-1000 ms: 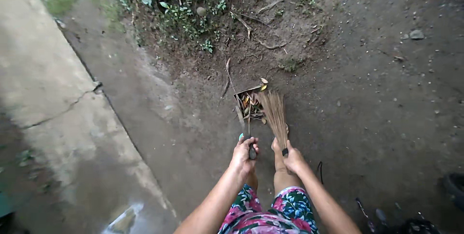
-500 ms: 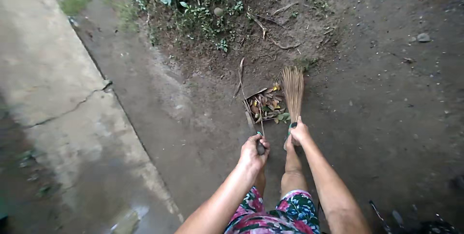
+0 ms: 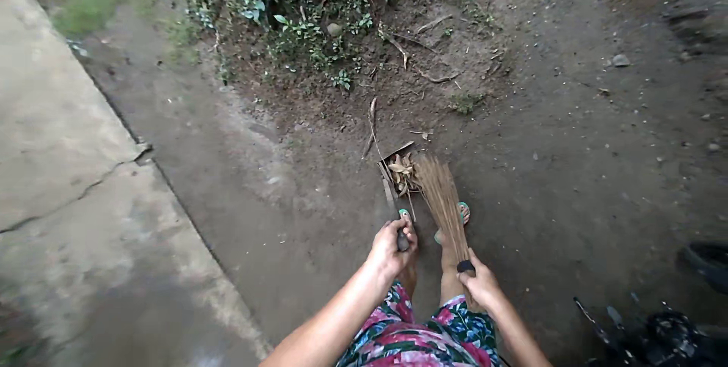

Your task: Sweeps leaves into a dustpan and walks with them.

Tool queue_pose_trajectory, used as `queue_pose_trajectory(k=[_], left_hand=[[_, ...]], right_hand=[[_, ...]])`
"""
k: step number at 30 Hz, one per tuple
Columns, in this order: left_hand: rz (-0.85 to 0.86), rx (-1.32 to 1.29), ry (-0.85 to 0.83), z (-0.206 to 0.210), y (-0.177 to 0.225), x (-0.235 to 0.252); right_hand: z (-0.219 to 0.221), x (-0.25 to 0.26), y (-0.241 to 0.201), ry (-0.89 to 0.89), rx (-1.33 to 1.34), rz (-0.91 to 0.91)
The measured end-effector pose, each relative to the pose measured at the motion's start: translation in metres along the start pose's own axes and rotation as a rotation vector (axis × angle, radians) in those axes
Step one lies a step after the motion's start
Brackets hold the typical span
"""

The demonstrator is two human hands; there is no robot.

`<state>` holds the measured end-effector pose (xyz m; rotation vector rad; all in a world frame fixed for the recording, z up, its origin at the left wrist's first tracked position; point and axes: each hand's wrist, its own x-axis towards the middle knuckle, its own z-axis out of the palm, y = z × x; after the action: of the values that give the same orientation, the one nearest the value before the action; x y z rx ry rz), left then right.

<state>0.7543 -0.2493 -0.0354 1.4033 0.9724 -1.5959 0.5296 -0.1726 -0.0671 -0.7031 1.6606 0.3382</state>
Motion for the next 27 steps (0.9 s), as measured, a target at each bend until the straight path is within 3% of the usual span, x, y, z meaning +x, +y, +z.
queue_pose_trajectory(k=[3, 8, 12, 16, 19, 22, 27], left_hand=[[-0.01, 0.019, 0.016, -0.022, 0.01, -0.008], [0.063, 0.154, 0.065, -0.034, -0.006, 0.001], [0.087, 0.221, 0.071, -0.03, -0.031, 0.014], [0.061, 0.278, 0.096, -0.029, -0.046, 0.02], [0.054, 0.29, 0.099, -0.032, -0.047, 0.019], [0.062, 0.246, 0.091, -0.035, -0.04, 0.017], [0.05, 0.035, 0.077, -0.042, -0.022, 0.005]], right_hand=[[0.014, 0.002, 0.015, 0.131, 0.28, 0.048], [0.044, 0.058, 0.001, 0.241, 0.633, 0.134], [0.077, 0.077, -0.034, 0.076, 0.738, 0.131], [0.089, 0.052, -0.05, -0.078, 0.742, 0.061], [0.07, 0.032, -0.044, -0.134, 0.597, 0.029], [0.033, 0.018, -0.035, -0.154, 0.28, -0.044], [-0.036, 0.023, -0.05, -0.045, -0.19, -0.141]])
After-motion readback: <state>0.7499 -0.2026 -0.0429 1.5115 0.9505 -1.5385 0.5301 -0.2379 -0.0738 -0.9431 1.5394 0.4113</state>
